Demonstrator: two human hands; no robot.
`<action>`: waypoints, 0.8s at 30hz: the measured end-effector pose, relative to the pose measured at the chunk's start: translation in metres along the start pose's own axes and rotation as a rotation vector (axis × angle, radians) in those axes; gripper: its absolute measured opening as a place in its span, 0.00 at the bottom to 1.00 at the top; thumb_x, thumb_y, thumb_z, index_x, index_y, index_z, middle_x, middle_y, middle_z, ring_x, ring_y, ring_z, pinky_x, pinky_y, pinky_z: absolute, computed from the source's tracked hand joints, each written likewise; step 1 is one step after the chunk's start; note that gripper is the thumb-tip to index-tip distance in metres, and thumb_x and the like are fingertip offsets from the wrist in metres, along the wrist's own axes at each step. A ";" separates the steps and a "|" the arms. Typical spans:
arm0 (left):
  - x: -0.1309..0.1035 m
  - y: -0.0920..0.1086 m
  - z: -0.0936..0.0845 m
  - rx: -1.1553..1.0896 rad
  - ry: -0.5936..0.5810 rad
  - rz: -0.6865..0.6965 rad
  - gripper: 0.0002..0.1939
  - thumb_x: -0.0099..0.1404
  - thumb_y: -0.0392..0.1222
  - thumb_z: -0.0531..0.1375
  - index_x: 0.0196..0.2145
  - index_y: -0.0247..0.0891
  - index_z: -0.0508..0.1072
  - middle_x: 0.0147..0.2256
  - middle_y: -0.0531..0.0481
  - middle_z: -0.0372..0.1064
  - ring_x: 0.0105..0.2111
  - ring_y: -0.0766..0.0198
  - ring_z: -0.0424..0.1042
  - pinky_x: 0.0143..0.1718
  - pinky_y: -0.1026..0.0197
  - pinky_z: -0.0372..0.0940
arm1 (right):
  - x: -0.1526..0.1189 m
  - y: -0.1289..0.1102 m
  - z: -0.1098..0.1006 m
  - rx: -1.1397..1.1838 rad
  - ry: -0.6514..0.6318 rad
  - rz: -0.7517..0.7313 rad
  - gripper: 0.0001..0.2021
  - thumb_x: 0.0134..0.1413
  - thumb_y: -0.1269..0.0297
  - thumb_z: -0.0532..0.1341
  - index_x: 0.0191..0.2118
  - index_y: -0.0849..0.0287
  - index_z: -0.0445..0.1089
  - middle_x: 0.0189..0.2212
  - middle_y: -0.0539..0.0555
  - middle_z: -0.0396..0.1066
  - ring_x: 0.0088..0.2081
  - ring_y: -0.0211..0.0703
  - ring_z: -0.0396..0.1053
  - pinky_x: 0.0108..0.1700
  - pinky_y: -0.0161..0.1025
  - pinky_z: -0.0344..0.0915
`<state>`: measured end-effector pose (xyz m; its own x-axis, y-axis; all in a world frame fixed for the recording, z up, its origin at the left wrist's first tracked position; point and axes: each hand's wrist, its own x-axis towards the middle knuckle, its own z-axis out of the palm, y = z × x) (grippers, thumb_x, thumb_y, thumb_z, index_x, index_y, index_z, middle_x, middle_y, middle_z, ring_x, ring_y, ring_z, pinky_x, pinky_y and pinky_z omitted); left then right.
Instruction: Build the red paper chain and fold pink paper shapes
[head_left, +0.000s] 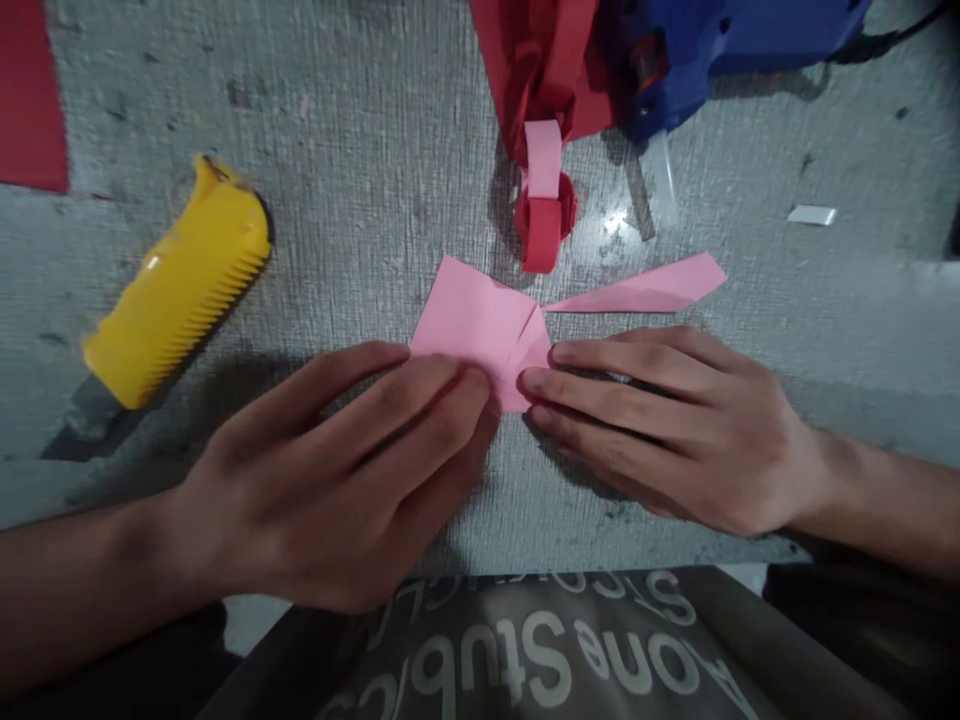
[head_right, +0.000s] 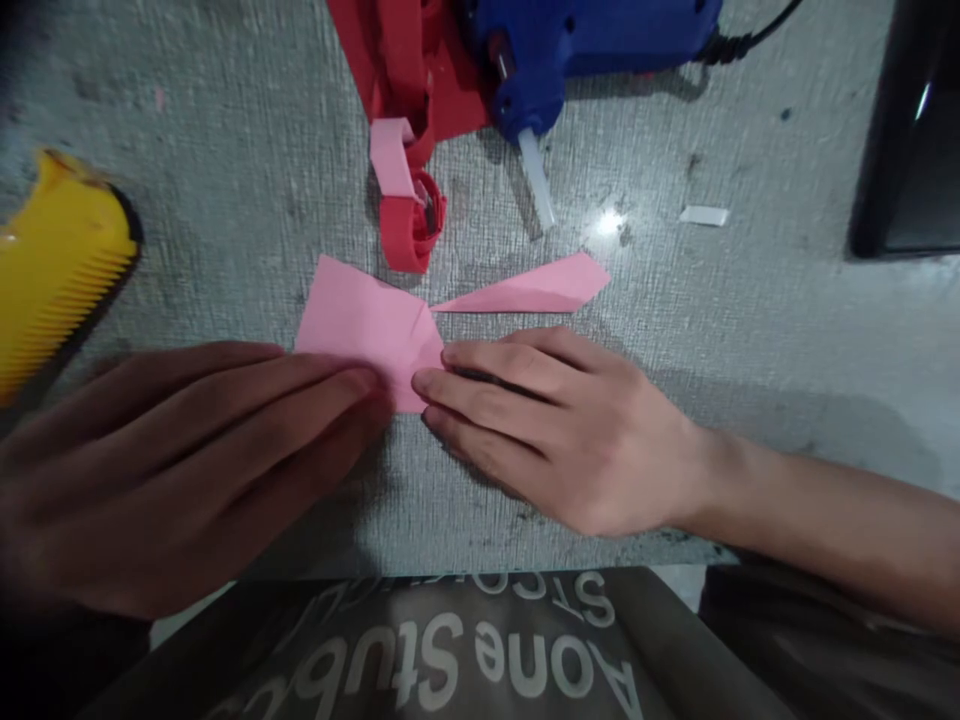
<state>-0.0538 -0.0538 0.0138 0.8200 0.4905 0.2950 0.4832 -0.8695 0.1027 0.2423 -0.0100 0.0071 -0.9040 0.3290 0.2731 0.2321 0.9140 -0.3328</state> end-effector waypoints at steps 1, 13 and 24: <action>0.000 0.000 0.000 -0.002 0.004 -0.001 0.14 0.76 0.37 0.63 0.54 0.24 0.79 0.52 0.39 0.83 0.47 0.48 0.86 0.45 0.45 0.86 | 0.000 0.000 -0.001 -0.003 -0.008 -0.002 0.09 0.74 0.70 0.65 0.53 0.60 0.80 0.62 0.53 0.79 0.63 0.53 0.78 0.55 0.49 0.80; -0.001 0.000 0.000 -0.055 0.012 0.014 0.12 0.75 0.36 0.64 0.52 0.25 0.80 0.51 0.38 0.83 0.47 0.47 0.86 0.44 0.45 0.86 | -0.002 0.001 -0.001 0.121 0.030 0.054 0.15 0.74 0.70 0.63 0.61 0.67 0.76 0.58 0.58 0.81 0.62 0.55 0.78 0.58 0.53 0.80; -0.012 0.006 0.002 -0.022 0.012 0.031 0.14 0.77 0.35 0.58 0.55 0.28 0.79 0.57 0.38 0.79 0.58 0.47 0.78 0.51 0.46 0.80 | -0.003 0.004 -0.003 0.175 -0.004 0.063 0.14 0.79 0.69 0.56 0.57 0.61 0.78 0.62 0.52 0.78 0.65 0.54 0.76 0.56 0.54 0.78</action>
<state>-0.0598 -0.0650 0.0095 0.8305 0.4631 0.3095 0.4509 -0.8852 0.1147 0.2475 -0.0065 0.0076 -0.8912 0.3831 0.2429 0.2228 0.8361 -0.5014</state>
